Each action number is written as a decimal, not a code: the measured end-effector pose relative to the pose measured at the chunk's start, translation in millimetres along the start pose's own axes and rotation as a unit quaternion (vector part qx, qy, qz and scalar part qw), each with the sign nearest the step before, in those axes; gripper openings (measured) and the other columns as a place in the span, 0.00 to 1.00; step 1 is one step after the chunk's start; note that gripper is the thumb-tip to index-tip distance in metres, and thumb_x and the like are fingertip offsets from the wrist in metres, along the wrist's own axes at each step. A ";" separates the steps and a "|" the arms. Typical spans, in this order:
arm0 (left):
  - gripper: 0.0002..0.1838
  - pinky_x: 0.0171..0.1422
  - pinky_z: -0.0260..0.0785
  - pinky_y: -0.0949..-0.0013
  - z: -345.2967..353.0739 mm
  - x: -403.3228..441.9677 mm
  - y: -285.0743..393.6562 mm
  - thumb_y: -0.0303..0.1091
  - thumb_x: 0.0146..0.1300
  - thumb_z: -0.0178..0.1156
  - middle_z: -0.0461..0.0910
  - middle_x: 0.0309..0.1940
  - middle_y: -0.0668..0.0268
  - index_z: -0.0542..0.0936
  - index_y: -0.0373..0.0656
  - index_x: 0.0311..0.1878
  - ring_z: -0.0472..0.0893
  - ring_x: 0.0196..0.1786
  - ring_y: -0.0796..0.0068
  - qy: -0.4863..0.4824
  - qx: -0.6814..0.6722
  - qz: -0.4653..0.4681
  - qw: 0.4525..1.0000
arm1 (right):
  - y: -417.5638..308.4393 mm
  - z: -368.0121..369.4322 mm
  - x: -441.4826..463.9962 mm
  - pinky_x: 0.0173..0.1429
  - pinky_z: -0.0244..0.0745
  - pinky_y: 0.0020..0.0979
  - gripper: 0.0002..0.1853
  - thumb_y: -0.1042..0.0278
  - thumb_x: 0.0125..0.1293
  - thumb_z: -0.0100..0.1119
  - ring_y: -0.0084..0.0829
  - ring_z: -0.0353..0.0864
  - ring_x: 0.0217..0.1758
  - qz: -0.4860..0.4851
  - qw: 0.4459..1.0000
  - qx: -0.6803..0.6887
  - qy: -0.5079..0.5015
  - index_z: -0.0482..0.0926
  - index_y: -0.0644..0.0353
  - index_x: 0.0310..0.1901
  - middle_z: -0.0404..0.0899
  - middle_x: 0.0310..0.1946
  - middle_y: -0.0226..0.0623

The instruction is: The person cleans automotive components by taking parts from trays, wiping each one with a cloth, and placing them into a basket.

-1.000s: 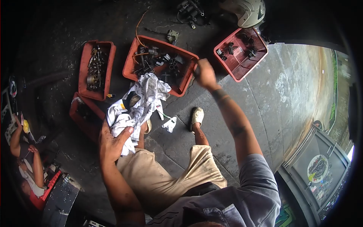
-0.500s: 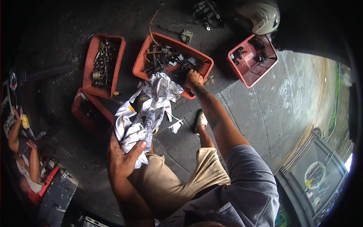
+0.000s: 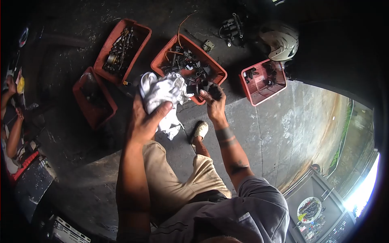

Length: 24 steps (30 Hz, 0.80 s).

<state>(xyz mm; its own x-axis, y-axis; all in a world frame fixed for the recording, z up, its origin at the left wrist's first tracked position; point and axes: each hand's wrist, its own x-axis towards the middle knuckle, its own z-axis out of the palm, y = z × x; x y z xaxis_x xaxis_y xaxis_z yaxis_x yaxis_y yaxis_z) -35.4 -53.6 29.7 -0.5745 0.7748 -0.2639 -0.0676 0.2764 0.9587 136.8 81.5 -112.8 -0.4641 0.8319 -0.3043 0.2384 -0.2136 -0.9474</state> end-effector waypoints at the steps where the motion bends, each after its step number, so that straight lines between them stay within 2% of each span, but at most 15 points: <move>1: 0.38 0.61 0.62 0.67 5.9 1.0 -13.0 0.46 0.55 0.65 0.72 0.55 0.57 0.63 0.34 0.63 0.71 0.59 0.66 -0.016 -0.140 -0.027 0.990 | -21.5 2.4 -7.0 0.43 0.72 0.27 0.20 0.65 0.54 0.68 0.25 0.75 0.40 -0.021 0.994 0.104 -0.018 0.74 0.68 0.44 0.78 0.39 0.34; 2: 0.37 0.61 0.62 0.67 11.8 -0.2 -22.6 0.47 0.57 0.63 0.71 0.56 0.59 0.63 0.35 0.63 0.71 0.59 0.68 -0.034 -0.276 -0.051 0.959 | -41.1 4.4 -14.7 0.46 0.71 0.26 0.21 0.66 0.54 0.69 0.25 0.75 0.43 -0.043 0.977 0.208 -0.035 0.74 0.69 0.45 0.78 0.41 0.34; 4: 0.27 0.61 0.61 0.67 31.8 1.8 -6.7 0.45 0.65 0.54 0.74 0.53 0.62 0.67 0.39 0.62 0.72 0.55 0.72 -0.007 -0.491 -0.026 0.870 | -73.8 7.5 -24.6 0.52 0.68 0.24 0.22 0.72 0.55 0.67 0.22 0.72 0.47 -0.022 0.968 0.242 -0.067 0.71 0.65 0.50 0.76 0.42 0.31; 6: 0.24 0.61 0.61 0.66 39.6 6.4 -20.5 0.43 0.67 0.52 0.72 0.55 0.61 0.68 0.38 0.60 0.72 0.55 0.72 -0.084 -0.470 0.001 0.879 | -92.5 17.6 -20.3 0.52 0.68 0.25 0.21 0.75 0.55 0.65 0.23 0.72 0.48 -0.074 0.967 0.237 -0.064 0.71 0.65 0.50 0.75 0.43 0.30; 8: 0.23 0.59 0.63 0.68 62.2 10.2 -10.8 0.42 0.68 0.51 0.71 0.55 0.62 0.69 0.36 0.59 0.73 0.55 0.73 0.021 -0.202 0.066 0.977 | -85.3 23.5 -10.9 0.52 0.67 0.24 0.18 0.80 0.57 0.62 0.22 0.71 0.48 -0.118 0.952 0.278 -0.058 0.70 0.65 0.49 0.74 0.44 0.31; 9: 0.24 0.57 0.65 0.70 64.7 14.4 -4.5 0.43 0.68 0.51 0.71 0.55 0.62 0.68 0.36 0.60 0.73 0.54 0.73 0.010 -0.319 0.046 0.947 | -93.3 23.0 -10.9 0.52 0.67 0.24 0.17 0.80 0.57 0.61 0.22 0.71 0.47 -0.130 0.960 0.243 -0.047 0.70 0.65 0.49 0.74 0.43 0.31; 10: 0.24 0.56 0.67 0.72 71.0 18.1 -9.7 0.44 0.68 0.50 0.72 0.53 0.65 0.67 0.37 0.60 0.74 0.53 0.75 0.082 -0.363 -0.002 0.928 | -100.9 19.8 -12.9 0.51 0.67 0.24 0.17 0.80 0.57 0.61 0.22 0.71 0.46 -0.140 0.968 0.207 -0.036 0.70 0.65 0.48 0.74 0.42 0.31; 11: 0.22 0.56 0.68 0.73 74.1 23.0 -15.4 0.43 0.69 0.50 0.73 0.52 0.66 0.67 0.39 0.60 0.74 0.52 0.77 0.047 -0.448 -0.036 0.892 | -103.9 16.5 -14.7 0.50 0.67 0.23 0.17 0.79 0.57 0.61 0.22 0.72 0.44 -0.120 0.962 0.239 -0.061 0.70 0.65 0.48 0.74 0.41 0.31; 12: 0.21 0.55 0.68 0.73 74.5 28.1 -15.2 0.42 0.69 0.49 0.73 0.50 0.68 0.67 0.41 0.59 0.74 0.51 0.79 0.012 -0.529 -0.068 0.846 | -111.4 17.7 -19.3 0.52 0.68 0.26 0.20 0.71 0.57 0.64 0.24 0.73 0.45 -0.142 0.967 0.209 -0.041 0.70 0.66 0.50 0.75 0.42 0.32; 14: 0.15 0.48 0.70 0.77 74.1 27.4 -15.5 0.41 0.67 0.52 0.74 0.43 0.74 0.71 0.46 0.53 0.75 0.43 0.88 -0.030 -0.534 -0.086 0.841 | -123.0 13.2 -19.1 0.51 0.68 0.25 0.21 0.71 0.56 0.65 0.24 0.73 0.45 -0.150 0.976 0.154 -0.026 0.71 0.66 0.50 0.76 0.43 0.33; 16: 0.16 0.46 0.70 0.78 63.1 18.3 10.7 0.42 0.66 0.54 0.74 0.41 0.75 0.71 0.46 0.52 0.74 0.41 0.89 -0.095 -0.547 -0.083 0.828 | -129.8 10.4 -9.0 0.52 0.67 0.24 0.22 0.74 0.56 0.66 0.23 0.72 0.47 -0.209 0.967 0.131 -0.059 0.69 0.68 0.50 0.75 0.43 0.34; 18: 0.16 0.46 0.70 0.77 64.7 21.3 8.7 0.43 0.65 0.55 0.75 0.41 0.73 0.73 0.44 0.50 0.75 0.41 0.87 -0.067 -0.551 -0.059 0.830 | -131.1 6.1 1.3 0.54 0.67 0.25 0.24 0.74 0.54 0.67 0.25 0.72 0.49 -0.329 0.937 0.051 -0.109 0.70 0.70 0.51 0.75 0.44 0.35; 20: 0.16 0.45 0.70 0.77 70.1 26.0 -0.7 0.43 0.66 0.55 0.76 0.41 0.72 0.74 0.43 0.49 0.75 0.40 0.85 0.014 -0.475 -0.015 0.880 | -141.0 -2.3 1.7 0.59 0.65 0.28 0.25 0.74 0.52 0.68 0.28 0.72 0.51 -0.179 0.969 0.066 -0.158 0.71 0.73 0.51 0.75 0.46 0.38; 22: 0.15 0.44 0.69 0.77 73.6 27.0 11.0 0.44 0.67 0.52 0.78 0.38 0.71 0.76 0.43 0.48 0.76 0.40 0.85 0.107 -0.409 0.007 0.906 | -147.2 -0.9 3.9 0.59 0.64 0.29 0.25 0.75 0.51 0.68 0.28 0.72 0.52 -0.205 0.956 0.083 -0.193 0.71 0.73 0.51 0.75 0.46 0.39; 24: 0.17 0.44 0.69 0.76 77.8 35.3 -3.0 0.45 0.69 0.48 0.78 0.37 0.70 0.77 0.43 0.47 0.76 0.39 0.84 0.107 -0.435 0.002 0.894 | -145.0 2.8 -1.6 0.59 0.65 0.29 0.25 0.75 0.51 0.69 0.29 0.72 0.52 -0.216 0.956 0.085 -0.181 0.71 0.73 0.50 0.76 0.46 0.40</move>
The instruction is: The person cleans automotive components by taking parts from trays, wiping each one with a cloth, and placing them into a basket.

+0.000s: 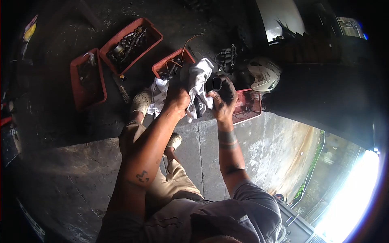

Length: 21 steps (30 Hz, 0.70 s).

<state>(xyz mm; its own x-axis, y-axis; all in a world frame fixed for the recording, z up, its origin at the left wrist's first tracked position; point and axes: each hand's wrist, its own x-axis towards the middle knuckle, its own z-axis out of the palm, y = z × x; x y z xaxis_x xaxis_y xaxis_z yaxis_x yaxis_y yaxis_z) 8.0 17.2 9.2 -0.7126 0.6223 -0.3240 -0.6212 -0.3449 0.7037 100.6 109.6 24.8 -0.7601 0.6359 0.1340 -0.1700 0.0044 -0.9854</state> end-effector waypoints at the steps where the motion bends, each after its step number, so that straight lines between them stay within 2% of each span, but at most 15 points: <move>1: 0.16 0.43 0.70 0.76 -4.0 5.1 1.9 0.45 0.69 0.47 0.78 0.37 0.69 0.78 0.44 0.45 0.77 0.38 0.83 -0.008 0.009 -0.037 0.999 | -1.0 4.1 -1.7 0.59 0.65 0.29 0.24 0.75 0.50 0.69 0.29 0.72 0.53 -0.016 1.000 0.002 0.017 0.72 0.73 0.49 0.76 0.45 0.40; 2: 0.15 0.42 0.71 0.75 -8.7 16.4 -7.3 0.43 0.68 0.47 0.78 0.36 0.69 0.77 0.44 0.45 0.77 0.38 0.81 -0.022 -0.036 -0.012 0.999 | -7.5 5.4 -4.0 0.60 0.64 0.32 0.23 0.74 0.50 0.70 0.32 0.72 0.54 -0.071 0.996 -0.048 -0.021 0.72 0.72 0.46 0.75 0.47 0.44; 4: 0.12 0.41 0.72 0.74 -9.3 8.0 7.3 0.40 0.67 0.49 0.77 0.36 0.69 0.75 0.45 0.46 0.77 0.38 0.79 0.080 -0.190 -0.118 0.971 | -17.9 13.8 -18.8 0.61 0.64 0.34 0.23 0.72 0.49 0.71 0.35 0.72 0.55 -0.134 0.991 -0.010 -0.007 0.72 0.71 0.45 0.74 0.47 0.46; 5: 0.14 0.40 0.73 0.73 -26.3 14.9 -9.8 0.41 0.65 0.51 0.76 0.36 0.68 0.73 0.43 0.48 0.78 0.39 0.78 0.059 -0.224 -0.103 0.967 | -27.9 17.1 -21.6 0.61 0.65 0.36 0.26 0.70 0.49 0.72 0.38 0.72 0.55 -0.130 0.991 0.030 -0.006 0.71 0.70 0.47 0.74 0.48 0.47; 6: 0.18 0.41 0.75 0.70 -27.2 20.1 -9.3 0.43 0.63 0.54 0.76 0.40 0.66 0.71 0.41 0.50 0.78 0.42 0.76 -0.003 -0.235 -0.041 0.971 | -38.3 22.3 -22.8 0.60 0.66 0.34 0.28 0.69 0.49 0.72 0.36 0.72 0.54 -0.120 0.991 0.033 0.052 0.69 0.70 0.49 0.74 0.48 0.45; 8: 0.25 0.43 0.77 0.68 -32.4 9.3 5.7 0.46 0.60 0.55 0.76 0.42 0.64 0.69 0.40 0.56 0.78 0.44 0.75 -0.110 -0.356 -0.144 0.917 | -36.3 10.9 -15.2 0.60 0.66 0.32 0.28 0.70 0.49 0.72 0.33 0.72 0.54 -0.109 0.991 0.026 0.078 0.69 0.70 0.50 0.74 0.49 0.43; 9: 0.32 0.43 0.78 0.68 -8.2 -11.7 37.5 0.46 0.58 0.58 0.76 0.44 0.63 0.65 0.40 0.62 0.79 0.44 0.75 -0.109 -0.303 -0.121 0.939 | -32.9 11.1 -11.3 0.57 0.67 0.28 0.26 0.68 0.51 0.71 0.28 0.74 0.49 -0.094 0.988 0.076 0.093 0.70 0.68 0.49 0.74 0.47 0.40; 10: 0.25 0.59 0.69 0.64 -12.9 -12.3 33.7 0.45 0.68 0.43 0.74 0.53 0.61 0.64 0.39 0.63 0.75 0.54 0.68 -0.160 -0.354 -0.093 0.917 | -27.9 8.5 -8.8 0.57 0.67 0.28 0.26 0.68 0.51 0.71 0.28 0.74 0.49 -0.100 0.987 0.076 0.095 0.70 0.68 0.49 0.74 0.47 0.40; 12: 0.34 0.43 0.77 0.72 -12.4 -19.8 17.8 0.43 0.59 0.59 0.74 0.48 0.67 0.61 0.41 0.66 0.78 0.42 0.81 -0.176 -0.254 -0.134 0.941 | -15.9 5.7 -9.6 0.58 0.66 0.29 0.27 0.70 0.51 0.70 0.29 0.73 0.52 -0.088 0.994 0.016 0.069 0.70 0.70 0.50 0.74 0.47 0.41; 14: 0.30 0.39 0.74 0.77 -2.3 -21.5 1.1 0.40 0.62 0.58 0.75 0.44 0.70 0.61 0.49 0.66 0.77 0.39 0.85 -0.140 -0.291 -0.103 0.941 | -17.2 11.3 -6.3 0.56 0.65 0.26 0.25 0.71 0.51 0.70 0.26 0.72 0.49 -0.061 0.996 0.005 0.070 0.70 0.70 0.49 0.74 0.45 0.37; 16: 0.26 0.39 0.72 0.79 9.6 -24.3 20.9 0.37 0.62 0.58 0.74 0.41 0.71 0.64 0.48 0.63 0.76 0.38 0.86 -0.106 -0.205 -0.053 0.971 | -10.2 12.0 -7.1 0.56 0.65 0.26 0.25 0.72 0.51 0.70 0.26 0.72 0.49 -0.048 0.996 0.031 0.066 0.71 0.70 0.49 0.75 0.44 0.36; 21: 0.22 0.42 0.71 0.78 4.4 -17.3 19.6 0.38 0.58 0.62 0.74 0.40 0.73 0.71 0.45 0.55 0.76 0.38 0.86 -0.095 -0.159 -0.016 0.983 | -4.8 13.1 -8.4 0.57 0.65 0.26 0.25 0.73 0.49 0.71 0.27 0.73 0.49 -0.055 0.998 0.022 0.027 0.72 0.69 0.48 0.76 0.44 0.36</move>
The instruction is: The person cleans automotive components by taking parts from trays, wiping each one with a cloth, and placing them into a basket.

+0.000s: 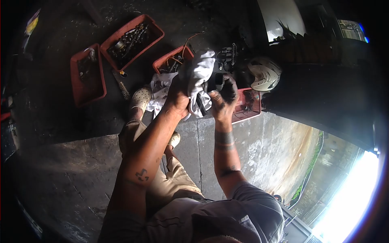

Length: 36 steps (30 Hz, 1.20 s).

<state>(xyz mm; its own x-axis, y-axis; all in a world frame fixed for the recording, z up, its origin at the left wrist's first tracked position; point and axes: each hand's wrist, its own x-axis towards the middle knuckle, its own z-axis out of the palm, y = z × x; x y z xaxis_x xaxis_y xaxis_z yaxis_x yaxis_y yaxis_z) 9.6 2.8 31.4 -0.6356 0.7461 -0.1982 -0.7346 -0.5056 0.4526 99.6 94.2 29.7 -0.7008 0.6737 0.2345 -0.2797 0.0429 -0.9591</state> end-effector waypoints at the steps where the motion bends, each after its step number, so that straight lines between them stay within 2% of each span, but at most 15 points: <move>1: 0.23 0.41 0.71 0.79 4.3 2.5 1.8 0.39 0.57 0.63 0.74 0.40 0.73 0.72 0.45 0.54 0.76 0.38 0.85 0.011 0.012 0.020 1.000 | -1.2 0.5 -0.8 0.56 0.65 0.26 0.24 0.74 0.49 0.70 0.27 0.73 0.49 -0.008 1.000 -0.021 -0.009 0.72 0.69 0.48 0.76 0.44 0.36; 8: 0.25 0.44 0.74 0.77 -30.1 -14.2 -16.9 0.34 0.55 0.62 0.76 0.40 0.71 0.70 0.41 0.57 0.78 0.41 0.82 -0.061 -0.097 -0.151 0.982 | -13.8 -13.9 4.9 0.46 0.68 0.20 0.24 0.68 0.52 0.70 0.20 0.72 0.40 0.016 0.999 -0.027 0.009 0.71 0.69 0.48 0.75 0.39 0.32; 15: 0.13 0.41 0.70 0.73 2.4 -5.6 -10.3 0.36 0.61 0.61 0.77 0.35 0.69 0.76 0.40 0.44 0.76 0.38 0.81 0.095 0.197 0.068 0.973 | 7.4 -8.1 -6.2 0.47 0.67 0.21 0.23 0.69 0.54 0.68 0.20 0.70 0.41 0.073 0.993 0.078 0.041 0.72 0.67 0.49 0.73 0.39 0.30; 17: 0.09 0.41 0.70 0.73 -8.0 2.1 -7.6 0.35 0.62 0.59 0.78 0.34 0.67 0.78 0.40 0.41 0.77 0.37 0.80 0.079 0.500 0.216 0.835 | 14.2 -14.9 -10.9 0.50 0.66 0.23 0.23 0.70 0.55 0.67 0.22 0.70 0.42 0.071 0.994 0.074 0.033 0.71 0.67 0.50 0.72 0.41 0.30; 18: 0.08 0.41 0.70 0.73 -4.4 9.4 -5.3 0.35 0.62 0.59 0.79 0.34 0.64 0.79 0.40 0.39 0.78 0.37 0.79 0.107 0.373 0.218 0.896 | 8.2 -12.8 -14.2 0.52 0.66 0.24 0.23 0.71 0.55 0.67 0.23 0.71 0.44 0.049 0.994 0.087 0.045 0.70 0.67 0.50 0.72 0.43 0.31; 19: 0.11 0.41 0.71 0.73 -16.5 9.0 6.9 0.34 0.62 0.60 0.80 0.38 0.64 0.78 0.41 0.45 0.79 0.37 0.77 0.244 0.463 0.165 0.836 | -0.1 -10.6 -16.5 0.54 0.66 0.25 0.23 0.71 0.56 0.66 0.25 0.71 0.46 0.026 0.993 0.100 0.059 0.70 0.67 0.51 0.73 0.44 0.32; 21: 0.15 0.44 0.72 0.70 -32.4 23.3 28.3 0.39 0.65 0.54 0.79 0.42 0.65 0.75 0.40 0.51 0.79 0.40 0.74 0.303 0.129 0.120 0.937 | -24.7 -10.1 -13.8 0.60 0.66 0.29 0.23 0.71 0.57 0.65 0.28 0.73 0.52 0.005 0.985 0.146 0.092 0.69 0.66 0.53 0.74 0.48 0.36; 24: 0.22 0.52 0.73 0.58 -46.6 15.9 33.5 0.43 0.69 0.37 0.77 0.45 0.57 0.72 0.36 0.52 0.79 0.46 0.62 0.107 -0.063 0.019 0.992 | -35.0 -21.9 -1.0 0.58 0.67 0.27 0.22 0.70 0.58 0.64 0.27 0.73 0.50 -0.025 0.991 0.053 0.121 0.70 0.67 0.53 0.75 0.46 0.37; 25: 0.24 0.55 0.72 0.58 -14.5 3.7 31.2 0.44 0.68 0.40 0.76 0.48 0.57 0.69 0.36 0.57 0.78 0.50 0.61 0.141 0.037 0.011 0.989 | -30.7 -24.9 2.7 0.57 0.67 0.26 0.22 0.70 0.59 0.64 0.26 0.73 0.49 -0.002 0.991 0.047 0.123 0.70 0.67 0.52 0.75 0.46 0.37; 26: 0.27 0.58 0.70 0.58 -34.0 9.9 6.7 0.47 0.66 0.45 0.72 0.54 0.57 0.65 0.37 0.62 0.75 0.55 0.61 -0.039 -0.079 0.006 0.996 | -28.0 -25.1 5.6 0.55 0.67 0.26 0.21 0.71 0.59 0.63 0.25 0.73 0.49 0.023 0.991 0.042 0.122 0.70 0.68 0.52 0.76 0.45 0.37; 27: 0.31 0.62 0.63 0.63 -8.1 -7.7 -2.1 0.55 0.67 0.44 0.71 0.53 0.56 0.63 0.39 0.63 0.72 0.57 0.69 0.051 0.159 0.015 0.986 | -28.6 -18.2 8.6 0.55 0.67 0.26 0.21 0.71 0.59 0.63 0.25 0.73 0.49 0.021 0.992 0.041 0.119 0.70 0.68 0.52 0.76 0.45 0.37; 29: 0.29 0.52 0.68 0.65 17.3 -8.3 -21.3 0.43 0.59 0.59 0.73 0.49 0.58 0.65 0.37 0.59 0.76 0.49 0.66 -0.028 0.366 0.279 0.887 | -27.9 1.9 10.3 0.54 0.67 0.25 0.19 0.71 0.61 0.61 0.25 0.73 0.48 0.042 0.994 0.003 0.105 0.71 0.69 0.51 0.76 0.45 0.37; 30: 0.26 0.49 0.69 0.65 21.2 -6.5 -24.4 0.40 0.58 0.58 0.75 0.46 0.57 0.66 0.38 0.57 0.77 0.46 0.65 0.013 0.340 0.269 0.901 | -22.5 6.4 10.0 0.55 0.69 0.28 0.22 0.63 0.65 0.49 0.28 0.75 0.50 0.045 0.990 -0.100 0.091 0.69 0.71 0.54 0.76 0.47 0.40; 34: 0.15 0.41 0.70 0.65 -2.0 16.3 -15.6 0.37 0.58 0.55 0.79 0.33 0.56 0.73 0.40 0.47 0.81 0.37 0.63 0.109 0.378 0.312 0.865 | -0.3 22.4 0.2 0.52 0.71 0.27 0.18 0.72 0.61 0.51 0.28 0.76 0.48 0.100 0.991 0.050 0.080 0.70 0.70 0.52 0.76 0.46 0.39; 36: 0.15 0.42 0.70 0.68 -5.8 11.8 -8.3 0.40 0.61 0.54 0.79 0.36 0.63 0.75 0.41 0.46 0.79 0.38 0.72 0.178 0.294 0.137 0.929 | -6.3 28.3 -4.2 0.56 0.67 0.27 0.19 0.72 0.60 0.59 0.27 0.73 0.49 0.117 0.991 0.022 0.068 0.70 0.69 0.52 0.75 0.46 0.38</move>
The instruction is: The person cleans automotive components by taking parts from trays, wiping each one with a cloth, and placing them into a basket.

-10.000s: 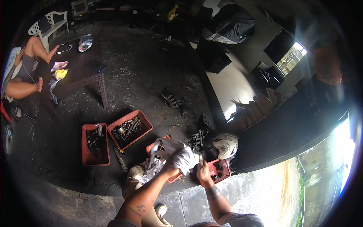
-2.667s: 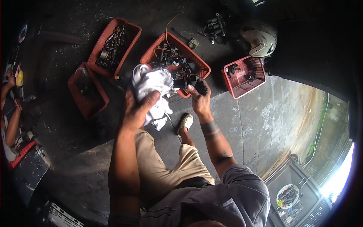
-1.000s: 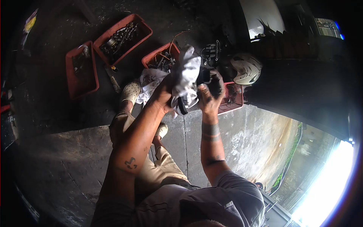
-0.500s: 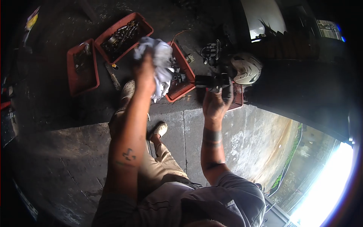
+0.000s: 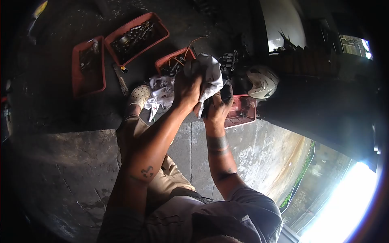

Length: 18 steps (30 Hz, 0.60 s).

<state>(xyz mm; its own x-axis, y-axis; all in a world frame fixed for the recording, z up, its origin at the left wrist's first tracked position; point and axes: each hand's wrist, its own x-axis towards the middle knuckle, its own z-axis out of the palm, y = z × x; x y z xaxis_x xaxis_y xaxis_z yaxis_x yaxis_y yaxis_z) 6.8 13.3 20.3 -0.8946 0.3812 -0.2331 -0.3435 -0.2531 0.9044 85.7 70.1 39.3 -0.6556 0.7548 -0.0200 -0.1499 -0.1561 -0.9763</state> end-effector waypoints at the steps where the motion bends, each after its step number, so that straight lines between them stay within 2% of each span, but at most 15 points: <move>1: 0.16 0.44 0.70 0.70 -1.1 0.0 5.1 0.42 0.61 0.56 0.78 0.38 0.66 0.75 0.41 0.47 0.77 0.39 0.76 0.020 -0.039 -0.132 0.990 | -1.4 2.5 -0.1 0.55 0.67 0.26 0.19 0.72 0.60 0.61 0.27 0.73 0.48 -0.004 0.999 -0.034 0.011 0.71 0.69 0.50 0.75 0.46 0.37; 2: 0.19 0.43 0.71 0.72 -14.6 17.2 -20.5 0.44 0.61 0.56 0.77 0.39 0.67 0.75 0.41 0.49 0.77 0.39 0.76 -0.083 -0.092 -0.144 0.982 | -3.3 8.6 1.1 0.54 0.67 0.26 0.18 0.72 0.59 0.62 0.25 0.73 0.47 -0.063 0.996 -0.065 0.006 0.71 0.68 0.49 0.75 0.44 0.37; 3: 0.21 0.42 0.71 0.73 -21.9 29.3 -10.7 0.46 0.61 0.57 0.77 0.41 0.67 0.74 0.42 0.51 0.77 0.39 0.77 -0.185 -0.144 -0.155 0.960 | -5.3 16.5 1.9 0.53 0.67 0.26 0.17 0.73 0.58 0.64 0.24 0.72 0.46 -0.122 0.988 -0.096 0.002 0.71 0.67 0.47 0.75 0.43 0.36; 4: 0.25 0.43 0.74 0.74 -18.4 23.4 -5.9 0.51 0.62 0.55 0.76 0.43 0.67 0.72 0.42 0.55 0.78 0.40 0.78 -0.182 -0.036 -0.025 0.982 | -5.8 25.3 1.0 0.50 0.68 0.24 0.16 0.74 0.58 0.64 0.22 0.72 0.43 -0.135 0.989 -0.052 0.020 0.70 0.66 0.46 0.75 0.38 0.33; 5: 0.26 0.47 0.75 0.72 -19.4 19.6 0.3 0.52 0.65 0.51 0.77 0.45 0.67 0.70 0.42 0.57 0.79 0.43 0.76 -0.209 -0.159 -0.136 0.955 | -7.3 27.5 4.7 0.50 0.68 0.24 0.16 0.74 0.58 0.64 0.22 0.72 0.43 -0.138 0.989 -0.052 0.016 0.70 0.66 0.46 0.75 0.38 0.33; 7: 0.23 0.48 0.75 0.71 -14.6 13.3 -2.7 0.49 0.68 0.48 0.77 0.45 0.67 0.70 0.43 0.57 0.79 0.44 0.75 -0.192 -0.180 -0.155 0.952 | -11.3 29.1 13.4 0.49 0.67 0.23 0.17 0.73 0.58 0.64 0.21 0.72 0.42 -0.098 0.987 -0.121 0.049 0.70 0.66 0.47 0.75 0.37 0.32; 9: 0.20 0.46 0.75 0.74 -15.1 4.1 -4.1 0.47 0.70 0.45 0.76 0.46 0.67 0.70 0.43 0.56 0.78 0.44 0.77 -0.171 -0.259 -0.221 0.924 | -12.9 33.2 15.4 0.52 0.67 0.24 0.21 0.71 0.58 0.65 0.23 0.73 0.42 -0.076 0.994 -0.072 0.009 0.70 0.68 0.50 0.76 0.40 0.32; 10: 0.20 0.48 0.74 0.73 -17.0 6.5 -10.2 0.47 0.70 0.44 0.76 0.45 0.67 0.70 0.42 0.56 0.78 0.44 0.78 -0.188 -0.302 -0.195 0.914 | -12.0 32.7 17.4 0.52 0.67 0.24 0.21 0.71 0.58 0.65 0.23 0.73 0.42 -0.079 0.994 -0.070 0.008 0.70 0.68 0.50 0.76 0.40 0.32; 11: 0.20 0.49 0.74 0.73 -19.1 6.3 -15.6 0.46 0.70 0.44 0.76 0.45 0.67 0.69 0.42 0.56 0.78 0.44 0.78 -0.201 -0.345 -0.171 0.901 | -10.6 28.6 18.2 0.53 0.67 0.25 0.22 0.72 0.55 0.68 0.24 0.74 0.44 -0.118 0.984 -0.128 -0.048 0.72 0.68 0.50 0.77 0.41 0.34; 12: 0.19 0.52 0.72 0.72 -18.9 11.4 -16.3 0.45 0.70 0.45 0.75 0.44 0.67 0.69 0.42 0.56 0.76 0.45 0.78 -0.216 -0.263 -0.126 0.932 | -11.7 25.1 18.1 0.54 0.68 0.27 0.24 0.73 0.51 0.70 0.24 0.75 0.45 -0.153 0.965 -0.187 -0.104 0.73 0.68 0.50 0.78 0.42 0.35; 13: 0.19 0.52 0.72 0.72 -17.7 13.9 -17.9 0.45 0.70 0.45 0.75 0.44 0.67 0.69 0.42 0.56 0.76 0.45 0.78 -0.213 -0.265 -0.129 0.932 | -13.9 21.6 18.4 0.54 0.68 0.27 0.24 0.73 0.51 0.70 0.24 0.75 0.45 -0.149 0.965 -0.189 -0.106 0.73 0.68 0.50 0.78 0.42 0.35; 15: 0.15 0.45 0.68 0.71 -16.1 15.2 -21.4 0.41 0.67 0.49 0.76 0.42 0.68 0.71 0.41 0.50 0.76 0.44 0.76 -0.152 -0.203 -0.175 0.951 | -22.0 16.0 22.0 0.55 0.68 0.28 0.21 0.75 0.50 0.71 0.24 0.75 0.45 -0.007 0.984 -0.128 -0.127 0.75 0.67 0.46 0.79 0.41 0.35; 16: 0.16 0.48 0.68 0.68 -18.6 10.9 -14.9 0.39 0.66 0.50 0.78 0.43 0.62 0.73 0.38 0.51 0.78 0.45 0.70 -0.147 0.073 0.063 0.985 | -17.9 8.0 26.5 0.51 0.70 0.25 0.20 0.76 0.49 0.71 0.23 0.76 0.42 -0.075 0.973 -0.180 -0.125 0.76 0.67 0.45 0.80 0.39 0.35; 17: 0.21 0.55 0.68 0.69 -28.3 22.1 -43.3 0.42 0.69 0.48 0.75 0.48 0.65 0.69 0.38 0.58 0.75 0.50 0.75 -0.194 0.255 0.207 0.924 | -18.9 -0.6 26.7 0.46 0.72 0.24 0.18 0.75 0.50 0.70 0.23 0.77 0.37 -0.091 0.965 -0.222 -0.103 0.76 0.67 0.43 0.81 0.36 0.34; 18: 0.19 0.50 0.70 0.68 -29.8 20.5 -4.3 0.41 0.67 0.49 0.78 0.44 0.59 0.73 0.38 0.53 0.78 0.47 0.69 -0.130 0.254 0.130 0.950 | -9.4 -18.7 29.1 0.40 0.73 0.23 0.18 0.72 0.50 0.70 0.23 0.78 0.33 -0.100 0.979 -0.162 -0.073 0.76 0.67 0.43 0.81 0.33 0.33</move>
<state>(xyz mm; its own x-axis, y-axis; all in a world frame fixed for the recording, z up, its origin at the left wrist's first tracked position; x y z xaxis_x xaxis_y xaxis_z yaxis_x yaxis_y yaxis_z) -18.5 -4.3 0.9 -0.8073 0.5874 0.0569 0.1198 0.0687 0.9904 81.9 105.5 43.8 -0.7396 0.6467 0.1864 -0.0588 0.2139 -0.9751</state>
